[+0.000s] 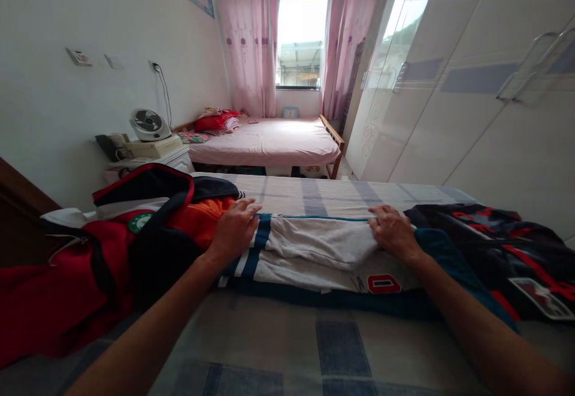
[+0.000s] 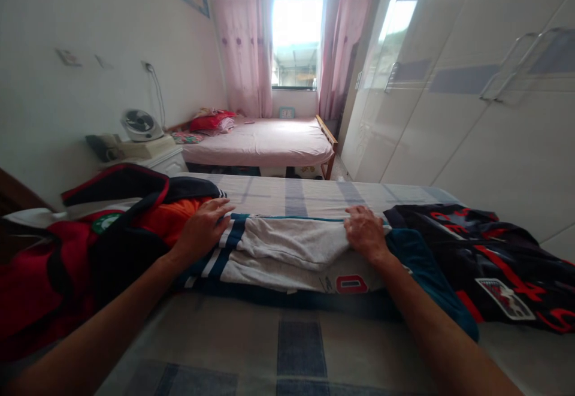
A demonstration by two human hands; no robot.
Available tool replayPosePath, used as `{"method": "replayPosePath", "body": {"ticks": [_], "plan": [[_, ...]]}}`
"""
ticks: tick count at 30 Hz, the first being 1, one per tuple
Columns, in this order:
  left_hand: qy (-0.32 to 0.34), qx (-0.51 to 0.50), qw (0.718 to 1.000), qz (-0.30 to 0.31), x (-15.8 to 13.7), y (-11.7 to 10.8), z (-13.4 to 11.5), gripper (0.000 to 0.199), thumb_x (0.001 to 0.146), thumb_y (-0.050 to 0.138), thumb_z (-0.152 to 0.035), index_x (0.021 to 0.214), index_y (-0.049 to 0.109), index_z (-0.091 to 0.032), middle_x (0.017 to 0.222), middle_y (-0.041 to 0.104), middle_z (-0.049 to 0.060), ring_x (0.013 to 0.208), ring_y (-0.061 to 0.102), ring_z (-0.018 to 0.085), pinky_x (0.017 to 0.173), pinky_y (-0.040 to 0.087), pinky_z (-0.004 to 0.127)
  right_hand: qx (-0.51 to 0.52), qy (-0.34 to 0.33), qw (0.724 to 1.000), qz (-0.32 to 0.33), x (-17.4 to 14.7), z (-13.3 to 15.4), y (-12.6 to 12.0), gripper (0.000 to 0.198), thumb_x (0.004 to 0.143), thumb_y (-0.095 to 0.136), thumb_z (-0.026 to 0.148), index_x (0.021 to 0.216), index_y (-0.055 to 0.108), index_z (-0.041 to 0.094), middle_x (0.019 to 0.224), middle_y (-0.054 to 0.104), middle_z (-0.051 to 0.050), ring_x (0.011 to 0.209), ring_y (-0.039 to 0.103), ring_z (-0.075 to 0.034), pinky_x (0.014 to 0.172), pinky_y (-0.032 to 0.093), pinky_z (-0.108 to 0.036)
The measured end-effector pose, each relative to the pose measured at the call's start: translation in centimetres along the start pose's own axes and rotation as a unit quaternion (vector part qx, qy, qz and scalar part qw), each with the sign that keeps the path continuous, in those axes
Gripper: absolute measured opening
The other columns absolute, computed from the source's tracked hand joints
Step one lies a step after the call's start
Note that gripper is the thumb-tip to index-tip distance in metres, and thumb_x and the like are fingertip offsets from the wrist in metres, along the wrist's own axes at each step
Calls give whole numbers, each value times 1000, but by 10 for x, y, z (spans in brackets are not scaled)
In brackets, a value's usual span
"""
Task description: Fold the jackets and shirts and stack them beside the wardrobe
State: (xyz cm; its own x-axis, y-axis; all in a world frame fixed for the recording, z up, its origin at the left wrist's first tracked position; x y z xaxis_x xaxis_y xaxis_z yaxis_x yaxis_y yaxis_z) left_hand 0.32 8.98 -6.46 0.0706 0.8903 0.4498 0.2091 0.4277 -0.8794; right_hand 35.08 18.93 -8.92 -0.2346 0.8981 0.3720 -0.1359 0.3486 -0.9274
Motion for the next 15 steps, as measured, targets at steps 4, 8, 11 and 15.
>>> {"method": "replayPosePath", "body": {"ticks": [4,8,11,15], "plan": [[100,5,993,59,-20,16,-20,45,91,41,-42,130,52,-25,146,41,7,137,29,28,110,27,49,32,-84,996,-13,-18,14,10,48,94,30,40,135,46,20,145,41,-7,137,29,-27,108,24,-46],[62,28,990,123,-37,40,-17,52,90,39,-50,135,48,-25,146,40,8,137,31,31,108,28,52,49,-65,988,128,-28,9,39,58,93,26,49,139,42,16,147,37,-9,136,31,-27,109,26,-46],[59,34,990,125,-39,48,-9,53,90,38,-50,135,47,-25,148,37,8,138,28,30,109,27,51,66,-45,988,131,-31,5,42,61,93,26,48,139,42,12,147,36,-12,136,31,-27,109,26,-44],[63,1,990,130,-36,45,0,52,92,34,-49,136,45,-24,148,38,8,138,29,28,110,27,50,72,-3,997,2,-50,-12,7,57,92,31,43,135,45,7,144,40,-17,135,33,-27,108,30,-43]]}}
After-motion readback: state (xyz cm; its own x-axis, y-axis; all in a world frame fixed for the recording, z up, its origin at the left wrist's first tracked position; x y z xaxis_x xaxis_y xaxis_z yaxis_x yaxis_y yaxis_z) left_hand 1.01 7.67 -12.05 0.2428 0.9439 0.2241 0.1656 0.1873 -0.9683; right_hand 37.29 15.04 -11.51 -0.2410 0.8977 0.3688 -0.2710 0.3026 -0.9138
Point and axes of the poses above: each hand's wrist, its own x-axis towards the middle knuckle, its own y-axis out of the palm, z = x × y, the point moved 1 cm from there along x, towards the middle knuckle
